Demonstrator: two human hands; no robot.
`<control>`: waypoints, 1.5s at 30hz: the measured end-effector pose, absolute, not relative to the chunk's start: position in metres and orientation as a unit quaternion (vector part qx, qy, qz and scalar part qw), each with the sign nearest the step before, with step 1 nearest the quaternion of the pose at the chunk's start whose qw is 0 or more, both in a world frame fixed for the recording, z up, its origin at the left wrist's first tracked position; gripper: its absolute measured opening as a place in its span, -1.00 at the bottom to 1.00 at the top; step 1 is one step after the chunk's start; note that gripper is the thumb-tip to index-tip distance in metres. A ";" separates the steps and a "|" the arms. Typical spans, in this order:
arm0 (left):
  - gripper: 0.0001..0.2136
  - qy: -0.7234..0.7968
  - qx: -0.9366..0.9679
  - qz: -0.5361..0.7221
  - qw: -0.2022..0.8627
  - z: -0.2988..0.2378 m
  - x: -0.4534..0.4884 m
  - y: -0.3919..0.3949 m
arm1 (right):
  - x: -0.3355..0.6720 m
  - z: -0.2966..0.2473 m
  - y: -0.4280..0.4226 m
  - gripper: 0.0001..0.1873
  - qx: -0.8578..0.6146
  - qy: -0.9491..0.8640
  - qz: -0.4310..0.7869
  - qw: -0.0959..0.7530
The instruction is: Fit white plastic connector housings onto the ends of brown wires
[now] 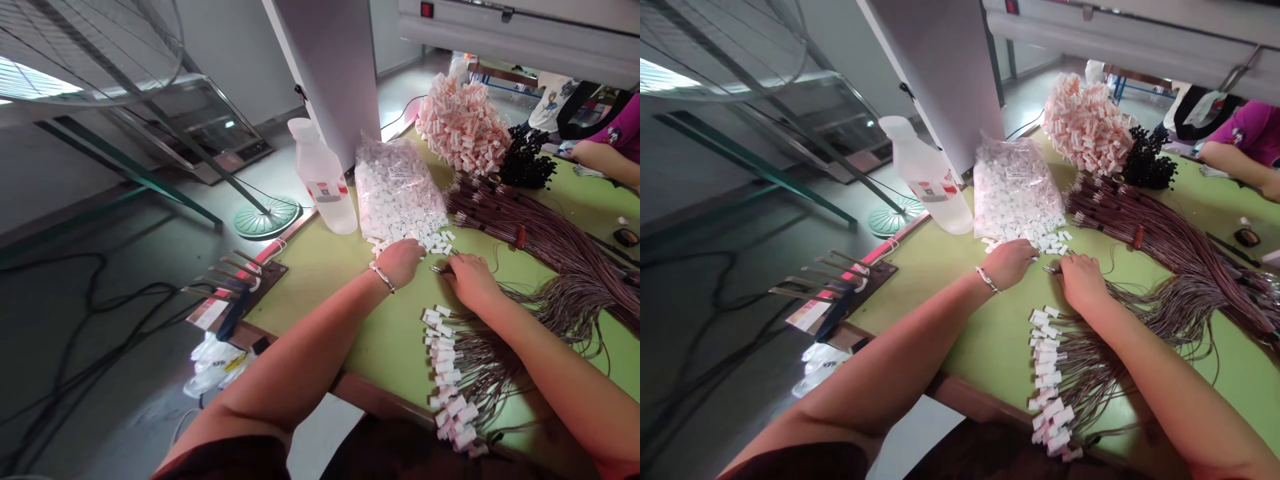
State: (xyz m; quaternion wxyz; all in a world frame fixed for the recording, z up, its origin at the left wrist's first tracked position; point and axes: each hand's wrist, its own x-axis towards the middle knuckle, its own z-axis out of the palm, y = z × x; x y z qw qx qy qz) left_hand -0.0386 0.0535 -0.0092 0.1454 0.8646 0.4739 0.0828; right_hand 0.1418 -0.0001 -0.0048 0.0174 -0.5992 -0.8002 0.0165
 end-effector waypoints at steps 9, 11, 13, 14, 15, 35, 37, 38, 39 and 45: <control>-0.78 0.480 0.675 0.354 0.433 0.020 -0.046 0.041 | 0.160 0.005 -0.006 -0.87 -0.591 -0.756 0.097 0.264; -0.79 0.458 0.625 0.347 0.528 0.023 -0.043 0.037 | 0.164 0.010 -0.010 -0.88 -0.600 -0.718 0.165 0.311; -0.78 0.442 0.589 0.329 0.591 0.020 -0.037 0.034 | 0.165 0.009 -0.014 -0.88 -0.606 -0.690 0.215 0.332; -0.78 0.443 0.571 0.320 0.612 0.017 -0.034 0.034 | 0.164 0.007 -0.015 -0.87 -0.608 -0.677 0.235 0.343; -0.78 0.448 0.553 0.313 0.629 0.013 -0.030 0.033 | 0.163 0.004 -0.017 -0.85 -0.609 -0.661 0.258 0.354; -0.91 0.472 0.520 0.269 0.659 -0.015 -0.014 0.029 | 0.158 -0.011 -0.020 -0.85 -0.595 -0.567 0.375 0.428; -0.90 0.476 0.513 0.269 0.662 -0.016 -0.014 0.029 | 0.157 -0.009 -0.019 -0.84 -0.603 -0.566 0.378 0.416; -0.89 0.477 0.509 0.269 0.664 -0.016 -0.014 0.029 | 0.157 -0.009 -0.019 -0.83 -0.610 -0.569 0.379 0.401; -0.89 0.477 0.505 0.269 0.667 -0.017 -0.014 0.029 | 0.156 -0.010 -0.018 -0.84 -0.616 -0.571 0.380 0.387; -0.90 0.457 0.392 0.307 0.737 -0.012 -0.014 0.030 | 0.158 -0.009 -0.018 -0.83 -0.625 -0.552 0.377 0.404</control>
